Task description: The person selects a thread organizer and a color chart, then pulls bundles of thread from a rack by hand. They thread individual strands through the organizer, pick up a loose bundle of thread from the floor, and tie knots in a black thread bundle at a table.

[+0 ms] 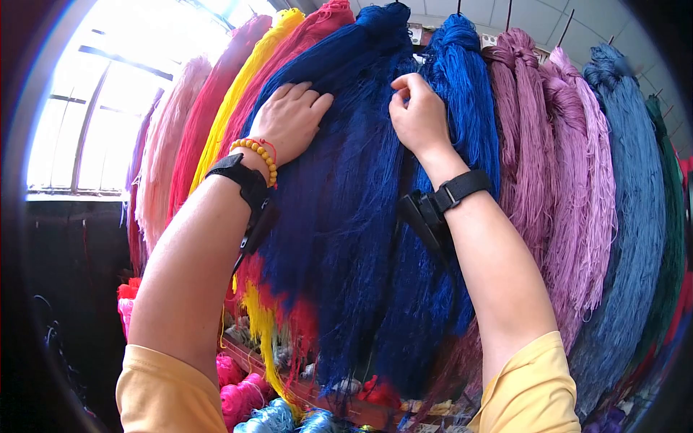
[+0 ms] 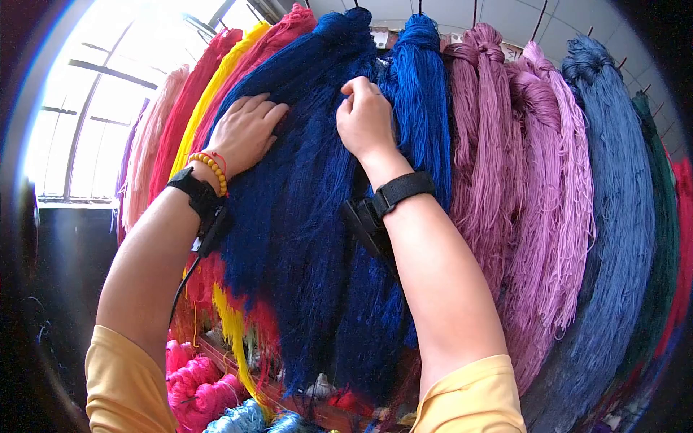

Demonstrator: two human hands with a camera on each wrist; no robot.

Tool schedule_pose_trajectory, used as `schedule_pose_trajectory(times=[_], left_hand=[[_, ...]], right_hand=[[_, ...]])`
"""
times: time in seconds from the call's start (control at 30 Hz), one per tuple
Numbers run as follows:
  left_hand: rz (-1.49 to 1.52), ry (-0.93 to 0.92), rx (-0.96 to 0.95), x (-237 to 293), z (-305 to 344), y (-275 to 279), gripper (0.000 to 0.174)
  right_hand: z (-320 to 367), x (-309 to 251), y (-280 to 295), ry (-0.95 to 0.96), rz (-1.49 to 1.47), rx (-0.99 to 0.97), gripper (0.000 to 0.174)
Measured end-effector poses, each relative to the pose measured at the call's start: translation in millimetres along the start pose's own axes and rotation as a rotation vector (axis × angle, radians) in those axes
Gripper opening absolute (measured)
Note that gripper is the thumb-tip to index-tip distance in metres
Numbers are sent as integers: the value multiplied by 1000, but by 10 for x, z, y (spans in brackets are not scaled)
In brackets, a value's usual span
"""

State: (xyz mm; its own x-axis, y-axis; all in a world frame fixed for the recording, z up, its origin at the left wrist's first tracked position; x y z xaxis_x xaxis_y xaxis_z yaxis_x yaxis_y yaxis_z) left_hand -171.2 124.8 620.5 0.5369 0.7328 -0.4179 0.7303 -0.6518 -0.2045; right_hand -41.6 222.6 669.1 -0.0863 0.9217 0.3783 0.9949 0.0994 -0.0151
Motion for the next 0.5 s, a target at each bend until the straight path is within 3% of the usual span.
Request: schedule_pose_trajectory(times=[0.07,0.2,0.33,0.47,0.5], left_hand=[[9,5,3,0,12,-40,45],[63,13,-27,17,41,-115,35],[261,72,-59,-15,-16,-132,25],[369,178,-133,-66,-94,-71,26],[362,182,-131,-75,-93,-79,27]], right_hand=[[-2,17,-137,61,62,-80,16],[133,262,-304,-337,30,-272,30],[134,334,-407,-464,46,-304,36],[114,605,-259,-441,21,-209,28],[137,752,-161,-409,-39,-57,26]])
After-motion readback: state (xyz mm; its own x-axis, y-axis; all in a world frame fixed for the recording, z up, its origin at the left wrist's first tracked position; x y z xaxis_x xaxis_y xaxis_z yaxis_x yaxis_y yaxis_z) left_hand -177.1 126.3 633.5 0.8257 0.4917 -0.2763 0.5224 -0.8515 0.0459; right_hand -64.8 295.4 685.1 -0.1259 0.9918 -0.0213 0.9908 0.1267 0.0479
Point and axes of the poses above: each hand's wrist, its own z-axis away from the middle knuckle, its own y-axis out of the back of the hand, x = y × z, the point moved 7 cm from there along -z, towards the middle knuckle, and after that the axes turned 9 degrees about -z, right-handed, at the moved point
